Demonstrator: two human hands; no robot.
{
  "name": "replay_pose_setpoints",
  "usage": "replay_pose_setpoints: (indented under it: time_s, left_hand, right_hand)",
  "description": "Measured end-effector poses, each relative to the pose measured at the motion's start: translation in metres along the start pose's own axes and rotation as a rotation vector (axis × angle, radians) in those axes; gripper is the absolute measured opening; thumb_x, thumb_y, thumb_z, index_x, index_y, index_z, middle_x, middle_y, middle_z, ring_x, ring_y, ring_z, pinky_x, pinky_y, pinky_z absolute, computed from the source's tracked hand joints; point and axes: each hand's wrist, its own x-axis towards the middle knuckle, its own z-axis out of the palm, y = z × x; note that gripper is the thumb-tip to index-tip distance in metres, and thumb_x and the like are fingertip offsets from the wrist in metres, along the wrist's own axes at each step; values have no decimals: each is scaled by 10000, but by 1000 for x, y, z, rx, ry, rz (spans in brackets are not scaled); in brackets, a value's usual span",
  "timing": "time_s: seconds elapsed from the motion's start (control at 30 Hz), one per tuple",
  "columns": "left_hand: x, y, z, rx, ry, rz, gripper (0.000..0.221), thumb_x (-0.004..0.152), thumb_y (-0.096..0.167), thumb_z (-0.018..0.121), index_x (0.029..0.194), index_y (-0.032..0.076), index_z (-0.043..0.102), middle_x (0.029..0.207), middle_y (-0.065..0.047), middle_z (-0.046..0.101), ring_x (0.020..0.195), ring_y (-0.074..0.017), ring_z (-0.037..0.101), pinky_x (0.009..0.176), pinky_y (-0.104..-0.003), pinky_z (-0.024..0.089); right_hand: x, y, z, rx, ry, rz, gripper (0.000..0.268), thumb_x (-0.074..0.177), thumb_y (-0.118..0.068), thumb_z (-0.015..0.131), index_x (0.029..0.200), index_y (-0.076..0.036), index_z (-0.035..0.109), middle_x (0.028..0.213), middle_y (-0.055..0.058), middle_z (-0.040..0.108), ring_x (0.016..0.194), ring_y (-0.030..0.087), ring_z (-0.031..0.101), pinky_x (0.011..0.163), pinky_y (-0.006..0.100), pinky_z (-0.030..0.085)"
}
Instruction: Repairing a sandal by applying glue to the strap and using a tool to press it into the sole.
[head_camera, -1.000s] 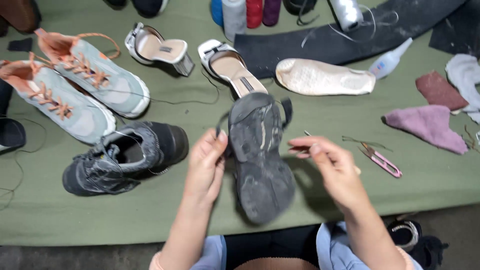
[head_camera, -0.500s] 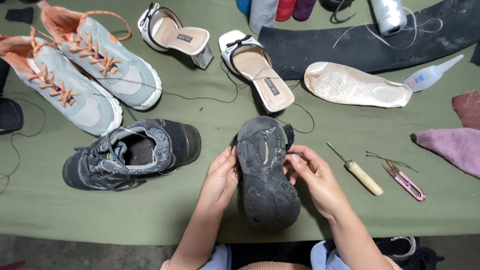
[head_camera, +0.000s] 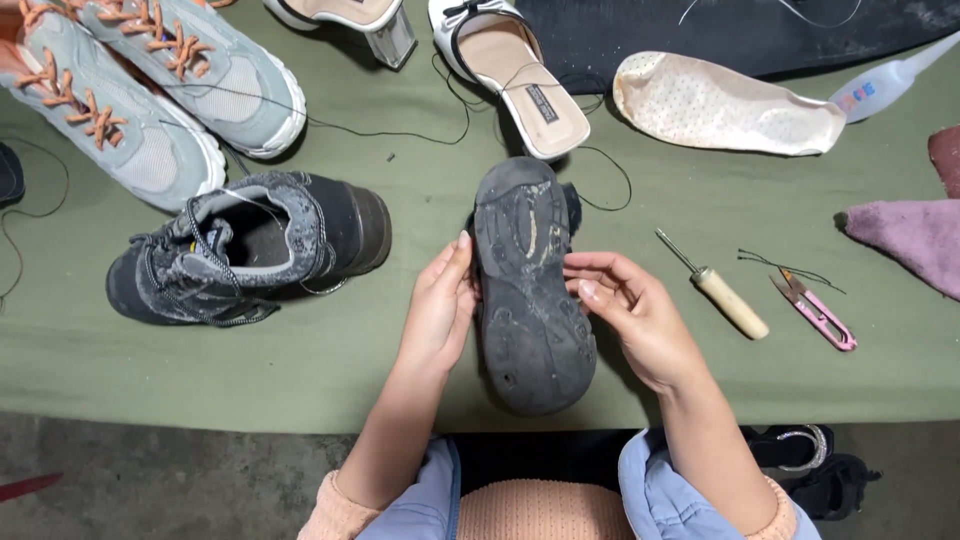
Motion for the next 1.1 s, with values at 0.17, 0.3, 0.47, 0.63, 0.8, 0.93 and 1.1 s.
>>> replay_pose_setpoints:
  time_s: [0.17, 0.3, 0.47, 0.63, 0.8, 0.93, 1.1]
  left_hand:
    - [-11, -17, -19, 157, 13, 29, 369, 1065, 312, 560, 1323, 62, 643, 1237, -107, 736, 1067, -164, 708, 968, -324, 571]
    - [-55, -8, -14, 522, -33, 189, 626, 1063, 303, 519, 1581, 6, 332, 1474, -217, 494, 1168, -257, 597, 1002, -402, 519]
    - [-89, -29, -44, 674, 13, 250, 541, 1043, 273, 552, 1501, 7, 440, 1449, -239, 472, 1240, -323, 590, 1054, -466, 512]
    - [-113, -42, -56, 819, 26, 329, 649, 1020, 187, 604, 1563, -43, 333, 1322, -209, 463, 1114, -254, 587, 941, -407, 587]
    - [-126, -37, -46, 664, -8, 201, 806, 952, 189, 688, 1563, -58, 225, 1244, -234, 485, 927, -255, 685, 797, -402, 684]
    - [-128, -50, -40, 489, 132, 80, 642, 847, 139, 742, 1409, 66, 440, 1122, -193, 705, 880, -224, 760, 721, -385, 717]
    - [-132, -51, -21, 249, 75, -32, 515, 889, 148, 704, 1368, 102, 519, 1076, -151, 740, 1044, -228, 719, 950, -460, 642]
  right_hand:
    - [-12, -2, 0, -34, 2, -26, 421, 916, -63, 692, 1316, 57, 641, 1146, 161, 727, 1019, 168, 688, 837, 246, 528]
    - [-22, -2, 1, -65, -5, -43, 414, 927, -42, 683, 1327, 55, 639, 1135, 162, 726, 1019, 169, 678, 887, 269, 541]
    - [-33, 0, 4, -104, -29, -40, 382, 942, -48, 672, 1310, 53, 655, 1152, 174, 728, 1044, 187, 674, 941, 312, 546]
    - [-47, -4, 9, -105, -33, -35, 381, 1063, -192, 489, 1301, 48, 665, 1226, 198, 725, 1133, 242, 662, 994, 390, 536]
    - [-52, 7, 2, -105, -19, 3, 372, 1055, -188, 513, 1282, 53, 681, 1178, 180, 733, 1017, 219, 671, 906, 371, 582]
    - [-59, -4, 3, -251, -123, -32, 386, 987, -283, 569, 1237, -24, 708, 1090, 87, 778, 965, 161, 718, 858, 318, 593]
    - [-57, 11, 5, -234, -71, -40, 314, 977, -209, 615, 1222, -30, 697, 1083, 93, 759, 962, 138, 688, 849, 289, 583]
